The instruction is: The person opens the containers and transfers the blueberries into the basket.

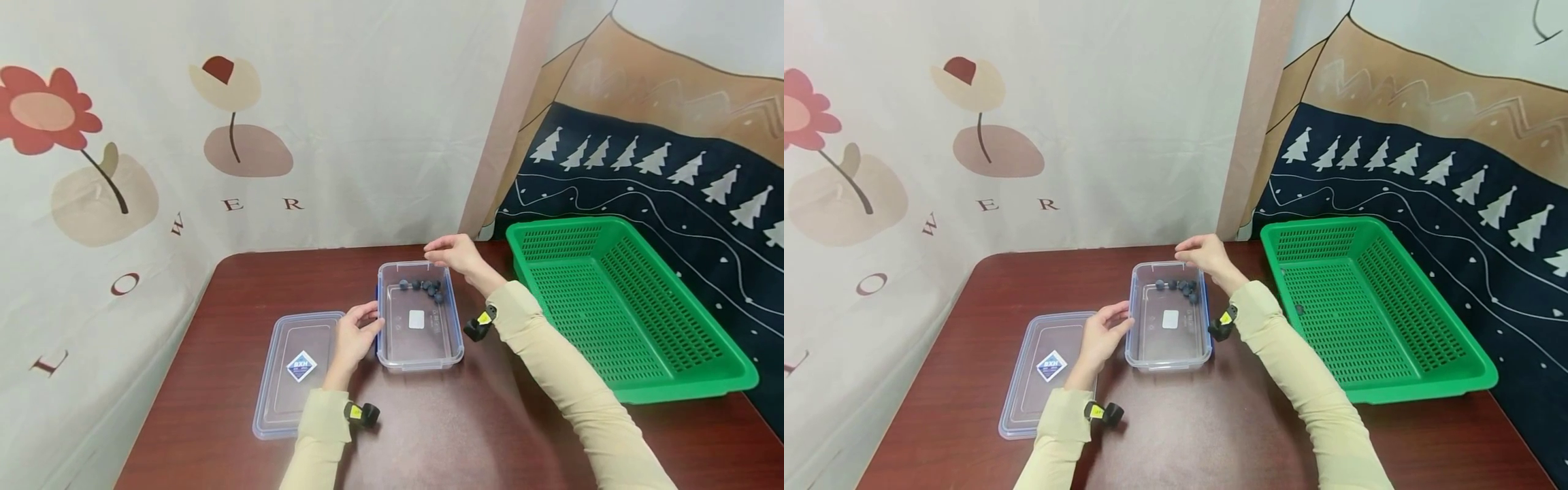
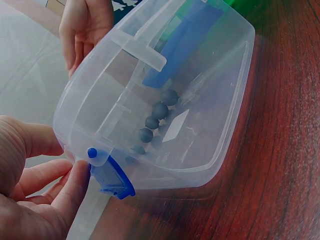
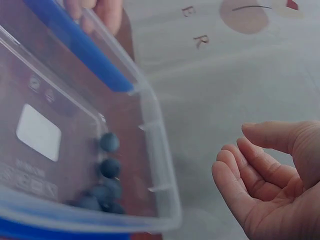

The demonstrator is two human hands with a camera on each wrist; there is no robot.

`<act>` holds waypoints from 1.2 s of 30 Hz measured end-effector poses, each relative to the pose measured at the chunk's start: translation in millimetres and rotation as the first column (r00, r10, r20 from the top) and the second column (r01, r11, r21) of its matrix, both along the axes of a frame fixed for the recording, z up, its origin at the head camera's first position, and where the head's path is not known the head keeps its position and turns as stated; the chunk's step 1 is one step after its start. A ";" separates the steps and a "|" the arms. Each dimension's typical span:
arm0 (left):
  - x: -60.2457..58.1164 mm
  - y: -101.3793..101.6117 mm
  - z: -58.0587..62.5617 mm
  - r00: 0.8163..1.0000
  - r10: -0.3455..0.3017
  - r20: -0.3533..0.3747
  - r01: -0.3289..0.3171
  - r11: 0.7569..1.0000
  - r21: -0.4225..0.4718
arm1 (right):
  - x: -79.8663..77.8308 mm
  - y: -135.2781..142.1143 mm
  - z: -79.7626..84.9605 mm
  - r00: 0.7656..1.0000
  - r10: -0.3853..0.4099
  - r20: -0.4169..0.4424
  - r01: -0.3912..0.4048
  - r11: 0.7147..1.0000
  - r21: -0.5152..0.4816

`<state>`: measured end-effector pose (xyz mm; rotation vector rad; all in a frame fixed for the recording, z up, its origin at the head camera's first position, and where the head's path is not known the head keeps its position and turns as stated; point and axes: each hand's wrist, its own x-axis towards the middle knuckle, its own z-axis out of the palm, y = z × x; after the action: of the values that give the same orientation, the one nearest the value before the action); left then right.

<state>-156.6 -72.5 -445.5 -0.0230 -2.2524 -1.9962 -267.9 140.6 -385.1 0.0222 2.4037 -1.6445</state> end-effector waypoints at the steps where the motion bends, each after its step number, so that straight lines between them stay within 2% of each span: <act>1: 0.0 0.1 0.1 1.000 0.001 0.001 -0.001 1.000 0.000 | -0.4 -3.0 -3.5 1.000 0.003 0.001 -0.003 1.000 0.002; 13: -0.4 1.2 1.2 1.000 0.003 0.010 -0.003 1.000 0.003 | -4.7 -30.0 -38.9 0.999 -0.032 0.028 0.032 0.999 0.006; 24: 0.6 1.6 2.8 1.000 0.002 0.015 -0.002 1.000 -0.015 | -3.5 -40.6 -52.0 0.996 -0.041 0.079 0.035 0.996 0.080; 30: 0.3 1.2 1.3 1.000 0.001 0.013 -0.001 1.000 -0.005 | -3.6 -47.5 -55.4 0.996 -0.044 0.073 0.034 0.992 0.123; 32: -0.8 1.0 -0.9 1.000 0.002 0.011 -0.002 1.000 -0.002 | -4.2 -49.8 -57.3 0.997 -0.036 0.062 0.027 0.991 0.132; 36: -9.5 -1.8 -18.2 1.000 0.004 0.009 -0.004 1.000 0.015 | -5.4 -53.1 -60.9 0.999 -0.039 0.029 0.033 0.985 0.171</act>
<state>-166.1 -74.3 -463.7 -0.0079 -2.2413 -2.0149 -273.3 87.5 -446.0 0.1204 2.5258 -1.4367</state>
